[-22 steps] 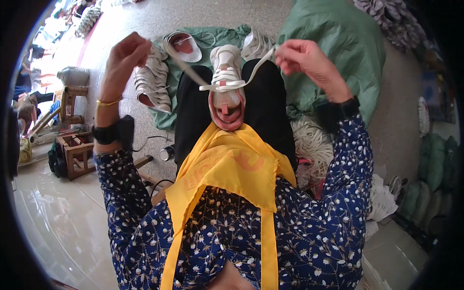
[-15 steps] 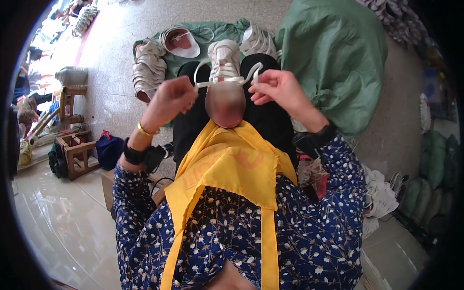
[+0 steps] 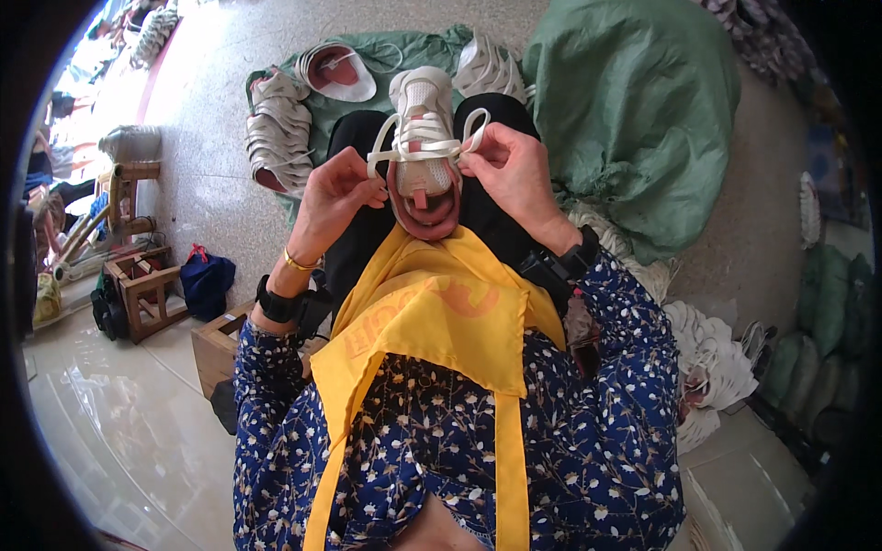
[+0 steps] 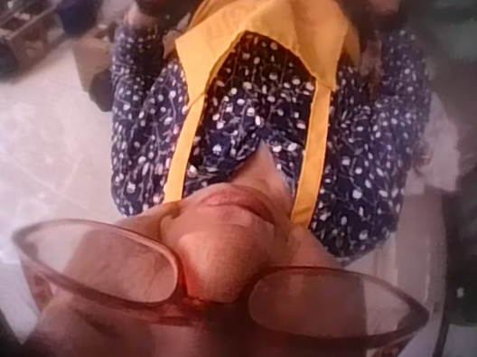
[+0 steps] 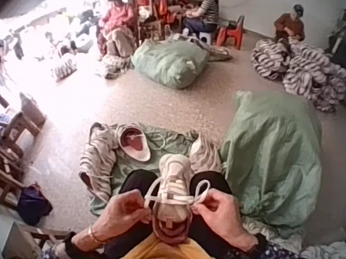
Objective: The person sits on the floor and threads white shoelaces through the eyelets of a white sneaker. They pull the laces tight and tie a knot to secure them. The person then picks up a second shoe and begins the same lacing process.
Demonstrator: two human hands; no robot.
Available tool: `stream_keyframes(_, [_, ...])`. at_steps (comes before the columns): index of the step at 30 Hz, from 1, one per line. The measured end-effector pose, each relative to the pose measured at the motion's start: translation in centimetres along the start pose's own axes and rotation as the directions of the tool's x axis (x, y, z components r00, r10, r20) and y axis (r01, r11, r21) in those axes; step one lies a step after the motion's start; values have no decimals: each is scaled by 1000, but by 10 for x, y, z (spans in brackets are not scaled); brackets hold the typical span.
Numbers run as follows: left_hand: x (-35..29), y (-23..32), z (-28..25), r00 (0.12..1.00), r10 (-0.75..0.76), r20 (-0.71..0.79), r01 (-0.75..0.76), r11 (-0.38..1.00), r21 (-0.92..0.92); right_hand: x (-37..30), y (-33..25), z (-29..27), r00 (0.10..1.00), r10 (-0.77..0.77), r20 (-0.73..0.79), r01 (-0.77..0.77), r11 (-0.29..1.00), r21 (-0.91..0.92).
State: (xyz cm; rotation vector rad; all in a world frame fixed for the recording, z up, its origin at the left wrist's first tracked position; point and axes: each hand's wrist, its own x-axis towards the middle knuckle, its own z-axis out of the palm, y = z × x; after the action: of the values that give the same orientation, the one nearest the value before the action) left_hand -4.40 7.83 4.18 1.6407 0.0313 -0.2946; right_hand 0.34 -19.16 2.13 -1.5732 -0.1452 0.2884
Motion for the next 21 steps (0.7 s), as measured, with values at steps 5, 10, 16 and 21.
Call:
stream_keyframes(5, [-1,-8,2,999,6,-53,-6,1000,5,-1,-1,4,999,-38,-26,36,995,-97])
stream_keyframes(10, [-1,-14,3,997,19,-77,-22,999,-43,-5,-13,11,975,-221,7,202,881,-427])
stream_keyframes(16, [-2,-16,6,996,11,-86,-14,999,-44,4,-15,16,919,-354,173,379,673,-635])
stream_keyframes(21, [-4,-18,7,991,42,-127,-59,990,-131,6,-16,13,978,-180,108,209,876,-435])
